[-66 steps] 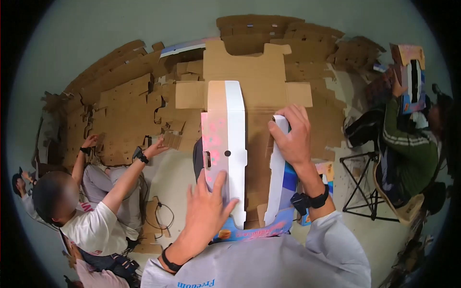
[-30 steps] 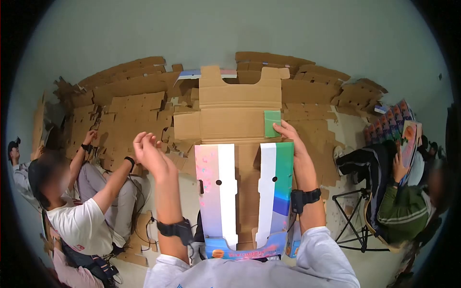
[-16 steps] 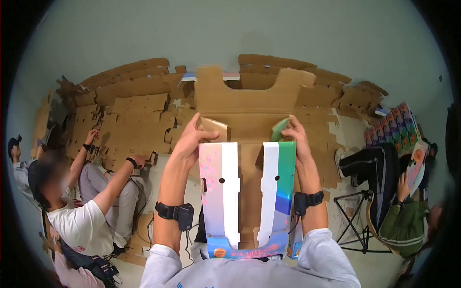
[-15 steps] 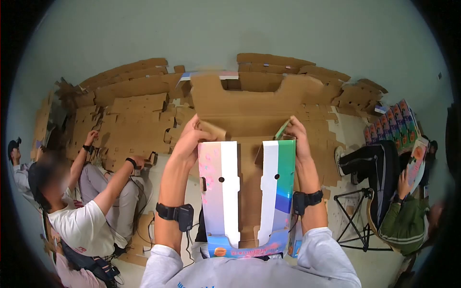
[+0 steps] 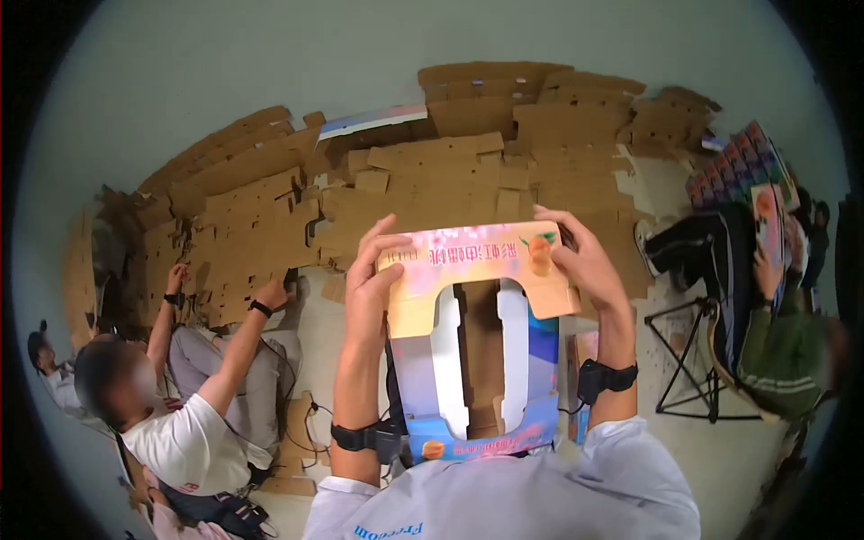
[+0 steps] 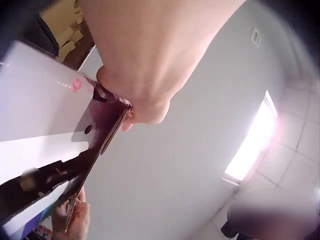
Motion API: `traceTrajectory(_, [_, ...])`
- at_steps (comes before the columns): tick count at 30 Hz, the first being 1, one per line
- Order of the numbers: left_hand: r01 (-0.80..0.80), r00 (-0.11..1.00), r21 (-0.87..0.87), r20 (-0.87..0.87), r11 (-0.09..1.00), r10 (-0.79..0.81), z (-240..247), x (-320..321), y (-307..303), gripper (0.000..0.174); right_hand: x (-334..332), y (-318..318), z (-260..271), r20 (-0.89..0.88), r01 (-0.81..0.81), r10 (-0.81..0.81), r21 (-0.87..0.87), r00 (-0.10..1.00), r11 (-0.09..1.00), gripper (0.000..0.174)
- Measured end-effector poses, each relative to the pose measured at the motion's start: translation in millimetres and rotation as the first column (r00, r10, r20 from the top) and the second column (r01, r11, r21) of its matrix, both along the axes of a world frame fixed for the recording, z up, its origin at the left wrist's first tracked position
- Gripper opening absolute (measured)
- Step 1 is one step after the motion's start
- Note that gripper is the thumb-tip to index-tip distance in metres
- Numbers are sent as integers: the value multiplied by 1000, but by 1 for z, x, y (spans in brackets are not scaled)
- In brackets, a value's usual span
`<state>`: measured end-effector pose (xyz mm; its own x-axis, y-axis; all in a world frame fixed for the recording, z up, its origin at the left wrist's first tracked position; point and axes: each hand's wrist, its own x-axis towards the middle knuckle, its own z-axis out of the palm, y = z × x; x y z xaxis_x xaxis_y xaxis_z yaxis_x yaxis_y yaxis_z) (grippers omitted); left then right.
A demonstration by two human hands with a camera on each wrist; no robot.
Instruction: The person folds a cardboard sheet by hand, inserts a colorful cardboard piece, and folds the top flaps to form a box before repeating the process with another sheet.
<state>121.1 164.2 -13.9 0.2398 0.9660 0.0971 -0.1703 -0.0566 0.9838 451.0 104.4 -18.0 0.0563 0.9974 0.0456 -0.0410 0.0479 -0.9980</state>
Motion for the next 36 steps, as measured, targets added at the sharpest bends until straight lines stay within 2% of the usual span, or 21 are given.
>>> traceTrajectory(2, [-101, 994, 9, -49, 995, 102, 2, 15, -6, 38, -21, 0, -13, -125, 137, -136, -3, 983, 991, 44])
traceTrajectory(3, [-106, 992, 46, -60, 993, 109, -5, 17, -3, 44, -26, 4, -21, -55, 229, -225, 89, 973, 969, 41])
traceTrajectory(6, [-127, 982, 35, -133, 991, 131, 5, 18, -5, 43, -32, 1, -18, -227, 331, -315, 33, 921, 943, 40])
traceTrajectory(7, [-115, 981, 42, -154, 992, 120, 9, 19, -6, 38, -34, -1, -12, -244, 339, -328, 4, 913, 941, 40])
traceTrajectory(13, [-116, 924, 202, -338, 972, 181, -3, 22, -3, 31, -34, 5, -31, -144, 372, -360, 65, 922, 926, 31])
traceTrajectory(16, [-161, 945, 184, -255, 970, 206, -6, 25, -5, 33, -35, 4, -31, -80, 392, -385, 95, 919, 915, 27])
traceTrajectory(19, [-165, 922, 230, -308, 959, 233, -10, 24, -4, 34, -37, 6, -31, 23, 388, -394, 138, 919, 911, 19])
traceTrajectory(22, [-161, 898, 279, -358, 947, 258, -8, 25, -6, 35, -41, 7, -20, 188, 408, -437, 174, 879, 896, 17])
traceTrajectory(28, [-161, 933, 228, -283, 960, 223, -21, 18, -1, 39, -46, 8, -15, 346, 445, -490, 205, 800, 872, 17])
traceTrajectory(31, [-125, 992, -84, 17, 989, 127, -12, 15, -10, 44, -49, 4, -22, 336, 475, -575, 338, 746, 813, 16])
traceTrajectory(34, [-79, 976, -143, 192, 986, 106, 0, 10, -16, 48, -55, 3, -17, 416, 445, -609, 428, 675, 786, 15])
traceTrajectory(36, [-57, 974, -118, 212, 991, 82, -6, 7, -16, 50, -53, 6, -20, 467, 422, -618, 462, 632, 780, 17])
